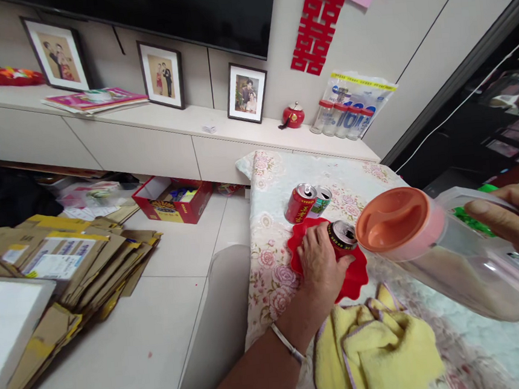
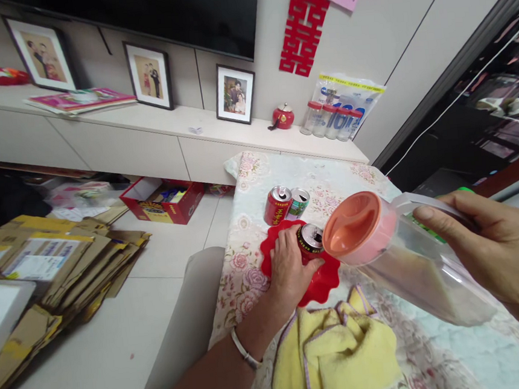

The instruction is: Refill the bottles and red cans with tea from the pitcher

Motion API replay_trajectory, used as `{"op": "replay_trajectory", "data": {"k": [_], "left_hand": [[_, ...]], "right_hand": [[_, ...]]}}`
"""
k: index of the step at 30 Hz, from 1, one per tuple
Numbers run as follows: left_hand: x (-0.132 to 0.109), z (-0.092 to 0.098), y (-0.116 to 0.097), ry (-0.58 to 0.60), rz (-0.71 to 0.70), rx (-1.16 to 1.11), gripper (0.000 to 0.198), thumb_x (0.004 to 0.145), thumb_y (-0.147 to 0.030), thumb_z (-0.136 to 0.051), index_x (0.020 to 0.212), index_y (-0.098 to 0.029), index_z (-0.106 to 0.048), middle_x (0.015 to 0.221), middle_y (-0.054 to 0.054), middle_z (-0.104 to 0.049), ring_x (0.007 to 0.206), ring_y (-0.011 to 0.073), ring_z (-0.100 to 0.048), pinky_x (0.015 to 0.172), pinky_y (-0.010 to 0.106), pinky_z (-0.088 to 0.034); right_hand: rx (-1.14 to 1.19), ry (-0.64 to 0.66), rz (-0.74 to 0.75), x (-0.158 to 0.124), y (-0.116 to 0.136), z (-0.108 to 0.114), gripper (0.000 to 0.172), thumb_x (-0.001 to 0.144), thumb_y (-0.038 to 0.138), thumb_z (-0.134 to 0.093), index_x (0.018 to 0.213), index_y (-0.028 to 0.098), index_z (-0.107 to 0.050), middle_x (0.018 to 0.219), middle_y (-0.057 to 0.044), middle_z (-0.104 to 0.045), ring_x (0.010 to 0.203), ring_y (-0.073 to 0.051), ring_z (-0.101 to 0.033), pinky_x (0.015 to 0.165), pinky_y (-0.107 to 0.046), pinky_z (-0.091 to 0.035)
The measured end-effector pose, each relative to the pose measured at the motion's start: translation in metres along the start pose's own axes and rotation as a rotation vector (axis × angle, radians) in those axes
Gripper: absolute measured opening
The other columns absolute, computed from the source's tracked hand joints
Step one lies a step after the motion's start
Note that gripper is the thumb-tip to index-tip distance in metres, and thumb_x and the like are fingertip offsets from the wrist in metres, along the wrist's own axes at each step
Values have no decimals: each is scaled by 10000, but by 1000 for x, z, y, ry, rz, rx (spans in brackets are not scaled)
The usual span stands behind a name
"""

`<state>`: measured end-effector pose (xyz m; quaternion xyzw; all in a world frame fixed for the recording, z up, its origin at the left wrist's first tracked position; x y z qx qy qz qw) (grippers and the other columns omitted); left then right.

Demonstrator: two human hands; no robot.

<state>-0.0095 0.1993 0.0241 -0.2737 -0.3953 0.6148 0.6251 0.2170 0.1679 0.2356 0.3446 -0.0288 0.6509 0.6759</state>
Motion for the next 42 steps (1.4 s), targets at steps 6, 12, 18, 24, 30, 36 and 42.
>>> {"op": "replay_trajectory", "data": {"k": [6,12,18,24,30,36,42], "left_hand": [[1,0,0,11,-3,-2,740,763,-325,-866,1374,-246,-457,1377,105,-606,1303,359,-576,1029,560,-514],[0,-1,0,5,-2,2,745,758,-334,-867,1374,-265,-455,1379,105,-605,1302,352,-583,1035,534,-513],[1,-1,-1,6,-9,0,728,768,-328,-859,1371,-254,-457,1376,107,-607,1299,352,-581,1034,541,-512],[0,-1,-1,1,-9,0,723,772,-328,-852,1374,-262,-458,1378,110,-608,1300,354,-583,1032,535,-514],[0,-2,-1,14,-6,1,713,782,-319,-843,1377,-255,-454,1387,113,-606,1316,360,-571,1036,542,-509],[0,0,-2,15,-6,-5,774,736,-319,-888,1374,-254,-456,1389,109,-604,1311,360,-573,1037,545,-511],[0,0,-2,5,-11,7,712,782,-331,-841,1375,-273,-451,1374,100,-608,1301,345,-585,1031,523,-515]], "right_hand": [[0,4,-4,0,-2,0,528,752,814,-630,799,290,-670,643,-50,-531,589,-195,-425,444,-256,-286],[0,9,-22,0,0,-1,543,736,833,-623,785,295,-669,651,-51,-534,593,-205,-435,466,-271,-289],[-17,14,-1,1,-3,-3,517,760,808,-625,796,294,-665,649,-43,-542,579,-203,-445,452,-270,-292],[-4,-3,30,0,-1,0,483,778,774,-644,791,291,-663,640,-34,-543,576,-188,-431,449,-263,-282],[-15,8,35,1,2,-3,497,784,777,-636,789,282,-672,629,-35,-540,570,-183,-428,438,-253,-277],[-1,-11,67,0,9,-1,464,802,736,-663,784,272,-682,619,-31,-547,545,-170,-431,427,-247,-288],[17,-17,76,-1,10,-1,428,806,713,-669,758,288,-681,613,-36,-552,530,-179,-434,429,-263,-279]]}}
Point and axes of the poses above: each hand's wrist, its own x-axis towards the middle knuckle, its own z-axis out of the back of the hand, y = z × x, the point moved 10 cm from there along x, towards the middle knuckle
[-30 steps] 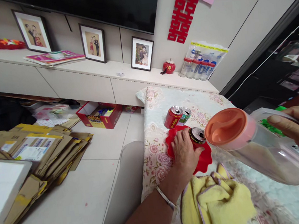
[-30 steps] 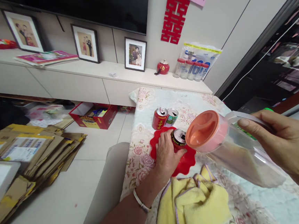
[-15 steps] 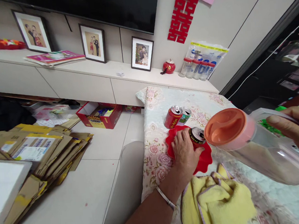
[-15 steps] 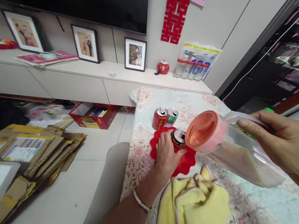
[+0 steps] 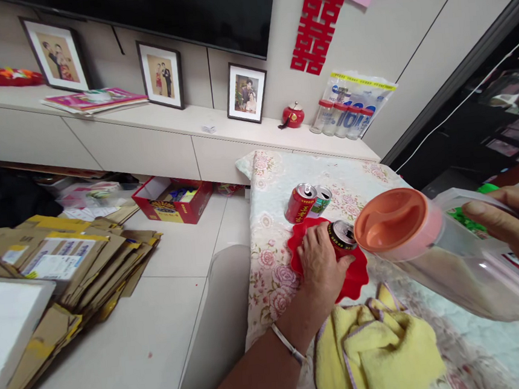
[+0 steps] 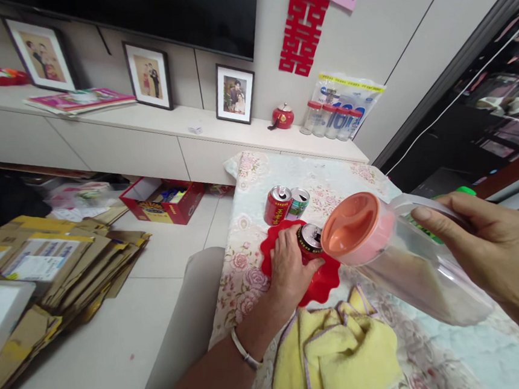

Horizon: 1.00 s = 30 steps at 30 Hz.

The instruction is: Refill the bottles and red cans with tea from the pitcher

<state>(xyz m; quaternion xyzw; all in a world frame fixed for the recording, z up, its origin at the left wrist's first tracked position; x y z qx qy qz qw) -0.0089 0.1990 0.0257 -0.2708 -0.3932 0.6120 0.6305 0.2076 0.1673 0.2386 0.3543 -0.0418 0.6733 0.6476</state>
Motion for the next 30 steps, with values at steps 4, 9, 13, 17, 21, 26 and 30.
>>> {"op": "replay_trajectory", "data": {"k": [4,9,13,17,21,26,30], "left_hand": [[0,-1,1,-1,9,2,716,771,-330,-850,1367,-273,-457,1365,101,-611,1301,348,-587,1031,519,-513],[0,-1,1,3,12,-3,762,731,-325,-887,1362,-272,-463,1364,103,-613,1297,356,-588,1029,528,-514],[0,0,0,2,5,1,730,757,-324,-864,1364,-261,-463,1366,106,-614,1296,353,-588,1026,527,-515],[0,0,-1,3,0,8,693,791,-331,-834,1369,-253,-460,1369,108,-614,1298,352,-583,1020,534,-515],[0,-1,0,14,10,1,722,769,-326,-856,1367,-242,-460,1371,109,-610,1293,355,-581,1024,542,-508],[0,-1,1,10,10,-2,697,786,-332,-837,1365,-269,-453,1373,94,-607,1307,344,-574,1029,520,-504],[0,-1,1,7,13,4,721,767,-337,-853,1366,-274,-456,1364,100,-610,1296,349,-585,1027,520,-505]], "right_hand": [[0,6,-36,-1,-2,1,473,767,768,-656,754,296,-680,621,-35,-559,557,-195,-440,453,-269,-288],[-2,9,-62,-2,-1,0,484,753,779,-655,756,296,-680,624,-36,-542,570,-205,-445,474,-281,-287],[-21,11,-79,-1,-2,-1,514,744,781,-663,753,268,-688,641,-36,-565,579,-198,-460,496,-288,-306],[-25,15,-94,-3,-4,-1,541,746,807,-642,773,268,-682,651,-36,-545,585,-189,-438,525,-287,-291],[27,14,-90,-4,0,-2,491,753,782,-661,775,291,-678,659,-41,-545,606,-198,-428,526,-285,-276],[17,4,-59,-2,3,-1,476,749,770,-661,744,294,-671,625,-38,-522,583,-202,-438,498,-284,-279],[5,18,-61,-1,-2,-1,491,744,786,-657,744,295,-672,617,-35,-516,572,-191,-422,504,-281,-277]]}}
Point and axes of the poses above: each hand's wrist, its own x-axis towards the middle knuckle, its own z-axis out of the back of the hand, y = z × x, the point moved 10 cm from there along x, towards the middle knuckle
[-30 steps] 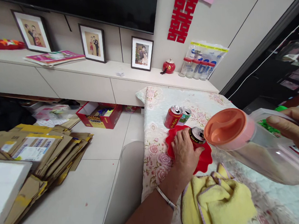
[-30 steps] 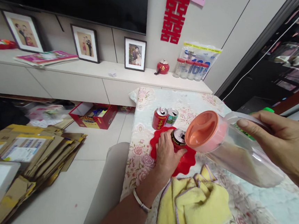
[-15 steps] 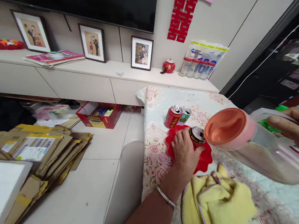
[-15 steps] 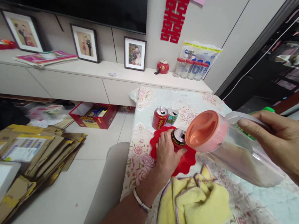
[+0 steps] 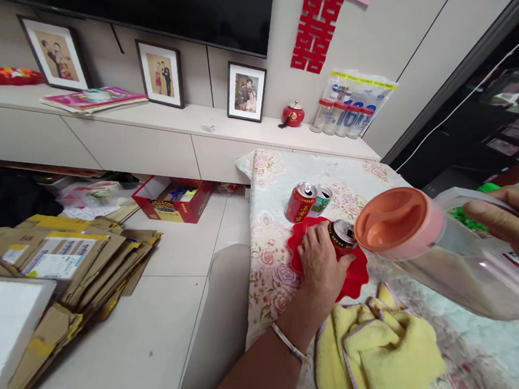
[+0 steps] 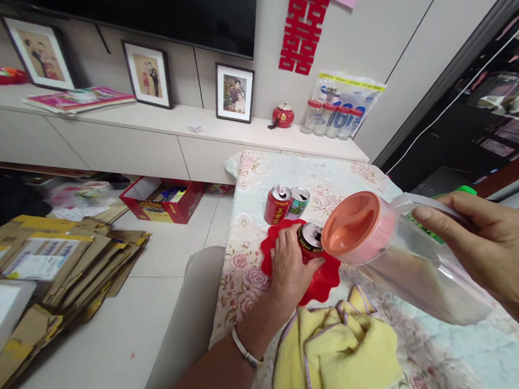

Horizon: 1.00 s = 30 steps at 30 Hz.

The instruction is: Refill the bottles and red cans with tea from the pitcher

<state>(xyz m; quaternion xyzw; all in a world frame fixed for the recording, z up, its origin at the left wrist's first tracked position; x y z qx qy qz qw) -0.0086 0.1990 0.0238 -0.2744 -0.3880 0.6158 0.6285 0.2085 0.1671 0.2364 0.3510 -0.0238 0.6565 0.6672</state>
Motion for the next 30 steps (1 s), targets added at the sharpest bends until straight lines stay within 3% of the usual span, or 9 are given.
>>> {"op": "replay_trajectory", "data": {"k": [30], "left_hand": [[0,1,0,-11,-8,-15,710,773,-328,-844,1367,-276,-457,1364,102,-612,1294,350,-586,1027,521,-507]], "right_hand": [[-2,-19,-3,-3,6,1,504,759,767,-667,763,263,-680,645,-38,-536,579,-189,-442,477,-288,-298]]}}
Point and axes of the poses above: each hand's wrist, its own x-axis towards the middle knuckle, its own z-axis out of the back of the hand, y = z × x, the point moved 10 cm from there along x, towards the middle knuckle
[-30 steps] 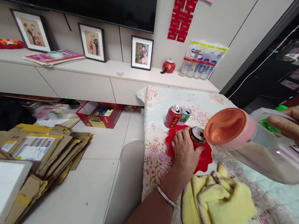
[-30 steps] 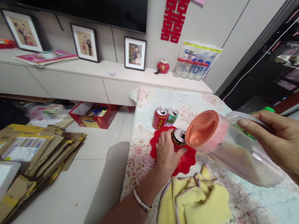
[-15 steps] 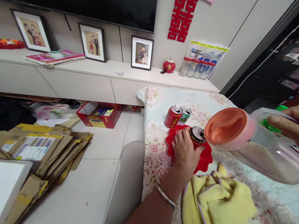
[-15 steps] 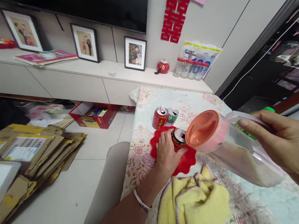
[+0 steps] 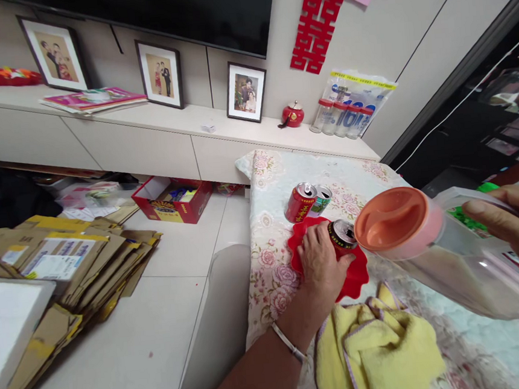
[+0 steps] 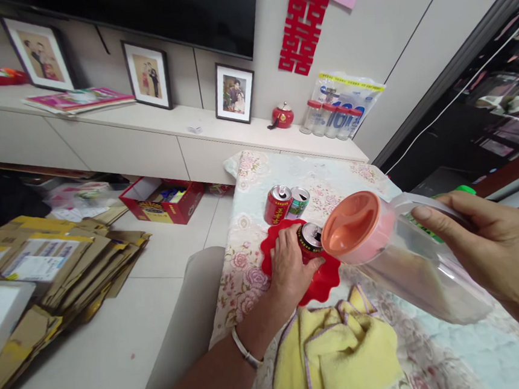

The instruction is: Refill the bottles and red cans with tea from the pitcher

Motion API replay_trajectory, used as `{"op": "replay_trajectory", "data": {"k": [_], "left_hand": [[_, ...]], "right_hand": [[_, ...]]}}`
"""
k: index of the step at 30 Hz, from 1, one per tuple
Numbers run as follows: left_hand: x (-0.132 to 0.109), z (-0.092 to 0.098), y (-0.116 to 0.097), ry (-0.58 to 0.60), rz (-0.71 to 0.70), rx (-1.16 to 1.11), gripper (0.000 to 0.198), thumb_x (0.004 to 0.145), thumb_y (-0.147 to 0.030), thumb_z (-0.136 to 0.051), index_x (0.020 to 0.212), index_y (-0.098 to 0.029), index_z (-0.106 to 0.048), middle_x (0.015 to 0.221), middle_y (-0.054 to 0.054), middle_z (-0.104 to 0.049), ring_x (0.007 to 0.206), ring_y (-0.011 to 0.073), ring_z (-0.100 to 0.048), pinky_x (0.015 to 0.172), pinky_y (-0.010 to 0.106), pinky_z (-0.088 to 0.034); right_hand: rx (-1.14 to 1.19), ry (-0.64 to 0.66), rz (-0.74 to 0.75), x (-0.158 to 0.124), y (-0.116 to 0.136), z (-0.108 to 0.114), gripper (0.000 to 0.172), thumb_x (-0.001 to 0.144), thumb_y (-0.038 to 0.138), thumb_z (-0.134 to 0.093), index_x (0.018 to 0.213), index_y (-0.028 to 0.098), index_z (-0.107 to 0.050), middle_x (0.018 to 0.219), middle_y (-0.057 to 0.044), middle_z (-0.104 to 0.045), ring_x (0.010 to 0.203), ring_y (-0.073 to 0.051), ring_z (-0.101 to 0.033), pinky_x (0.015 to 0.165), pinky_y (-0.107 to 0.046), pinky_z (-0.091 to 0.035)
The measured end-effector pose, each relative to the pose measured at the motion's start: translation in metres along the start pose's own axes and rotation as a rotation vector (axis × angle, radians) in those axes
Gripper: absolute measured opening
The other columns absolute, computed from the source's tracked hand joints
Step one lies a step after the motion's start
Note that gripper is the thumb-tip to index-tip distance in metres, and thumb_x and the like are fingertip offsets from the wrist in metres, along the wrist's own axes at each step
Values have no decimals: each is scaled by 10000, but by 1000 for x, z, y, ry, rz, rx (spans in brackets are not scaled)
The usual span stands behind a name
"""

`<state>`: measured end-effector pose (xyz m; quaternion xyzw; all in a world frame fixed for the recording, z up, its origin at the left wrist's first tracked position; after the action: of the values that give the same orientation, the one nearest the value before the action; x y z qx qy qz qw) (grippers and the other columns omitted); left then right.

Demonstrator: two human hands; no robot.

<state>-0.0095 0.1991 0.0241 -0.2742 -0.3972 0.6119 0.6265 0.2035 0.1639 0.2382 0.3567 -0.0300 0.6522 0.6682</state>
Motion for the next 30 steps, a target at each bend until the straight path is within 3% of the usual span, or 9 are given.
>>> {"op": "replay_trajectory", "data": {"k": [16,30], "left_hand": [[0,-1,0,13,10,4,725,768,-333,-852,1371,-273,-455,1375,96,-607,1298,348,-582,1036,525,-502],[0,-1,0,7,7,7,743,758,-339,-870,1374,-262,-461,1363,101,-616,1299,354,-584,1034,541,-506]], "right_hand": [[-11,17,38,2,-8,0,476,761,779,-661,777,304,-678,626,-29,-544,573,-193,-437,468,-283,-287],[7,18,-37,1,-10,-2,508,726,818,-664,758,310,-671,643,-31,-537,620,-203,-425,538,-296,-276]]}}
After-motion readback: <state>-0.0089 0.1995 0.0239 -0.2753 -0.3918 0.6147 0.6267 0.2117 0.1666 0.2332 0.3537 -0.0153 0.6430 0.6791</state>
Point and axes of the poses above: each hand's wrist, its own x-axis towards the middle knuckle, its own z-axis out of the back of the hand, y = z × x, the point moved 10 cm from there along x, towards the middle knuckle
